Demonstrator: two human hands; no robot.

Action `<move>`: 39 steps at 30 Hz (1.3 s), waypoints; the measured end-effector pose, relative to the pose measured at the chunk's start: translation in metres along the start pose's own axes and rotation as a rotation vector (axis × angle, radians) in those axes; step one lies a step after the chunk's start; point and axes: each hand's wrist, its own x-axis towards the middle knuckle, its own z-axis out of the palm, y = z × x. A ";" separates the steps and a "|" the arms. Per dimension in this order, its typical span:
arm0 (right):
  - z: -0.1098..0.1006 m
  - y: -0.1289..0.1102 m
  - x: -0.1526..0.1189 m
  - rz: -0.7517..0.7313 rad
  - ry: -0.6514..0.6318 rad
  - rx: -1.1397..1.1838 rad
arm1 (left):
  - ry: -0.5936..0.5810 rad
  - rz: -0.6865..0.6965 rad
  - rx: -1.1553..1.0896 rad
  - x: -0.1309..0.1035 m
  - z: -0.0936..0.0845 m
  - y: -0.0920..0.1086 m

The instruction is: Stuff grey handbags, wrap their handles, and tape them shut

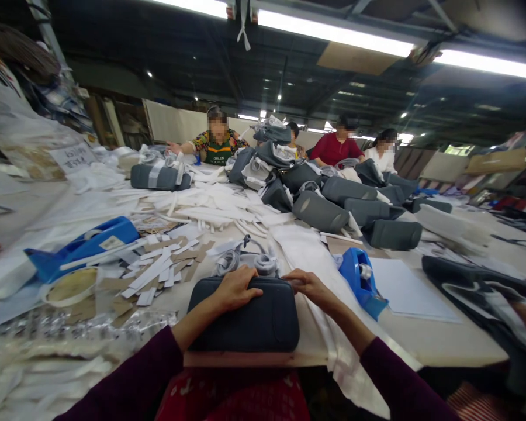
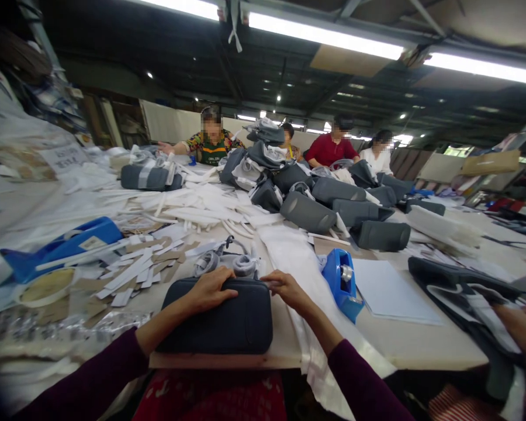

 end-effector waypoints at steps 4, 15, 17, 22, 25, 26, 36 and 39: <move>0.005 -0.001 -0.004 0.125 -0.096 0.140 | -0.018 0.006 0.001 0.001 -0.001 0.002; 0.026 -0.005 0.004 0.245 0.115 0.349 | -0.034 0.017 0.029 0.000 -0.004 0.003; 0.033 -0.011 -0.007 0.287 0.103 0.487 | -0.034 0.025 0.030 -0.001 -0.003 0.002; 0.048 -0.023 -0.021 0.359 0.121 0.770 | -0.031 0.057 0.042 -0.003 -0.002 0.003; 0.056 -0.018 -0.022 0.247 0.236 0.600 | -0.027 0.073 0.054 -0.004 -0.002 0.005; 0.058 -0.015 -0.021 0.225 0.253 0.541 | -0.027 0.078 0.060 -0.004 -0.002 0.006; 0.065 -0.009 -0.022 0.239 0.262 0.542 | -0.117 0.094 0.164 0.002 -0.003 0.006; 0.066 -0.012 -0.021 0.250 0.261 0.557 | -0.137 0.114 0.186 0.002 -0.005 0.003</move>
